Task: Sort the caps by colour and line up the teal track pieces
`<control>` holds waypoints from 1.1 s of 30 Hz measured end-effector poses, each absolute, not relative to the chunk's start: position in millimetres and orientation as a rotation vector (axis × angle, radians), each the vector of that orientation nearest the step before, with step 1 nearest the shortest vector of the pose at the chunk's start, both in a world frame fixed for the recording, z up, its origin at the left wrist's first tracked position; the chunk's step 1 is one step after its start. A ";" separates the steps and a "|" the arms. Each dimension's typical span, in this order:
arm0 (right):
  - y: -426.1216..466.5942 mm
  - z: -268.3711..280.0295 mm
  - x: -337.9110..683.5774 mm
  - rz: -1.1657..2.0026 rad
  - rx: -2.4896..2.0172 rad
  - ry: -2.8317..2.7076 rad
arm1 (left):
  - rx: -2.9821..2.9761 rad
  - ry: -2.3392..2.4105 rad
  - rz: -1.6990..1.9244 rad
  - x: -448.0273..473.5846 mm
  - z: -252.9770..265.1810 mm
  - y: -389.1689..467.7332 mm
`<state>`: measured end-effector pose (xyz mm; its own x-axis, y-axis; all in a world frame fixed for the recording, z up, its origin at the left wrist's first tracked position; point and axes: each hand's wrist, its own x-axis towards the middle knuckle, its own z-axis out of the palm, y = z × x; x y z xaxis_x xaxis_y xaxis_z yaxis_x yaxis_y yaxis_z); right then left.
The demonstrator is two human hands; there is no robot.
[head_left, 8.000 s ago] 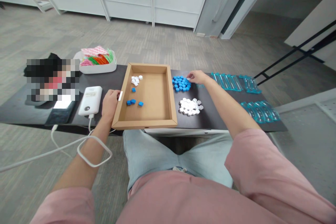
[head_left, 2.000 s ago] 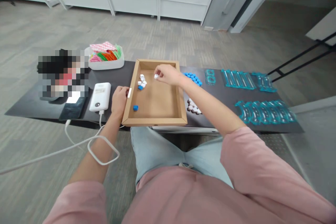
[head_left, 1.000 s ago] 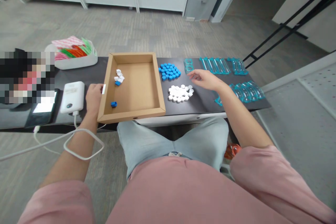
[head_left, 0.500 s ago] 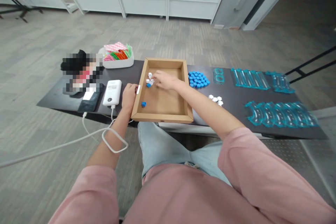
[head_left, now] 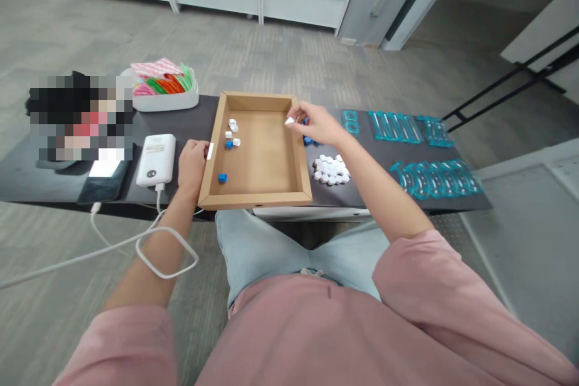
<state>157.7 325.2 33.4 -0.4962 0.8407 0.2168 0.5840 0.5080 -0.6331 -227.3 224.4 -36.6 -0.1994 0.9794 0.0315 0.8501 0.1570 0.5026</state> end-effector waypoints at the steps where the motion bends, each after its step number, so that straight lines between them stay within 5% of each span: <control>1: 319.2 36.9 186.7 0.633 -1.214 -2.189 | 1.761 2.144 0.598 -228.0 -37.1 225.2; 9: 270.3 10.8 351.7 0.560 -1.693 -2.024 | 1.805 2.230 0.564 -227.3 -36.3 226.8; 33: 245.3 -50.4 357.8 0.921 -1.483 -1.903 | 1.801 2.306 0.500 -228.4 -34.5 228.0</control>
<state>357.8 245.3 -50.4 -0.2383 0.9711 0.0121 0.5929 0.1553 -0.7902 -228.4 228.0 -34.5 -0.2541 0.9648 0.0684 0.9066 0.2129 0.3644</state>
